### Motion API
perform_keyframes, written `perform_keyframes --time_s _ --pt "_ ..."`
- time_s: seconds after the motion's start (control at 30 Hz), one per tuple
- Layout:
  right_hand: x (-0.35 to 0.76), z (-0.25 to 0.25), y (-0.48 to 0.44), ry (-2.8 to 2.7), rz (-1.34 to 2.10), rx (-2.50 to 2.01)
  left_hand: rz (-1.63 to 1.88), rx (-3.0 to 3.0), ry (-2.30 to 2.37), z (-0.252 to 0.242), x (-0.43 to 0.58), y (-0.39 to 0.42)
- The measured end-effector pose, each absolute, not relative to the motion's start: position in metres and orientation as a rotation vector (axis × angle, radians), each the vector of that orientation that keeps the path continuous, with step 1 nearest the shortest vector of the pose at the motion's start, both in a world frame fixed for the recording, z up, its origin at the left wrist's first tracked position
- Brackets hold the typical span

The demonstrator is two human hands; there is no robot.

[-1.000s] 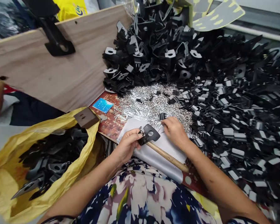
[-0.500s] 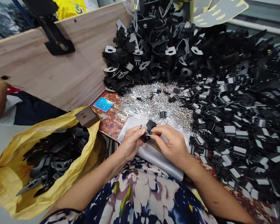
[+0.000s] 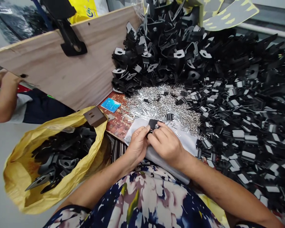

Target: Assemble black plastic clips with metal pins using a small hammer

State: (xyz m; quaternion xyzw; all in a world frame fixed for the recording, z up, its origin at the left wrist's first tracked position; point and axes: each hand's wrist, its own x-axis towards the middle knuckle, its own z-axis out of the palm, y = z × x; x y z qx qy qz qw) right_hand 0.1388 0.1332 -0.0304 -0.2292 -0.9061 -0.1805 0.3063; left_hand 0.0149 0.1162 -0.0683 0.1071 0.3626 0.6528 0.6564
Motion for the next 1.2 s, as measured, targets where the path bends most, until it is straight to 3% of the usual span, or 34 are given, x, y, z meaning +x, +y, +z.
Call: perform_keyframes --time_s 0.17,0.3,0.57,0.83,0.93,1.07,1.2 --pt "0.141 -0.034 0.136 -2.433 -0.424 -0.499 1.433 0.299 0.876 -0.07 0.009 0.115" --pt "0.15 -0.023 0.14 -2.379 -0.165 -0.731 1.401 0.351 0.851 -0.071 0.003 0.115" --pt "0.141 -0.03 0.13 -2.382 -0.558 -0.815 1.393 0.358 0.877 -0.065 0.006 0.113" --pt "0.134 -0.032 0.133 -2.367 -0.519 -0.913 1.38 0.567 0.843 -0.062 -0.001 0.1" --pt "0.134 -0.03 0.131 -2.404 -0.356 -0.926 1.432 0.772 0.96 -0.064 -0.025 0.083" --pt "0.153 -0.04 0.123 -2.68 0.102 -1.042 1.194 0.999 1.333 -0.07 -0.07 0.055" --pt "0.187 -0.057 0.12 -2.873 0.145 -1.469 1.047 0.972 1.438 -0.09 -0.08 0.04"
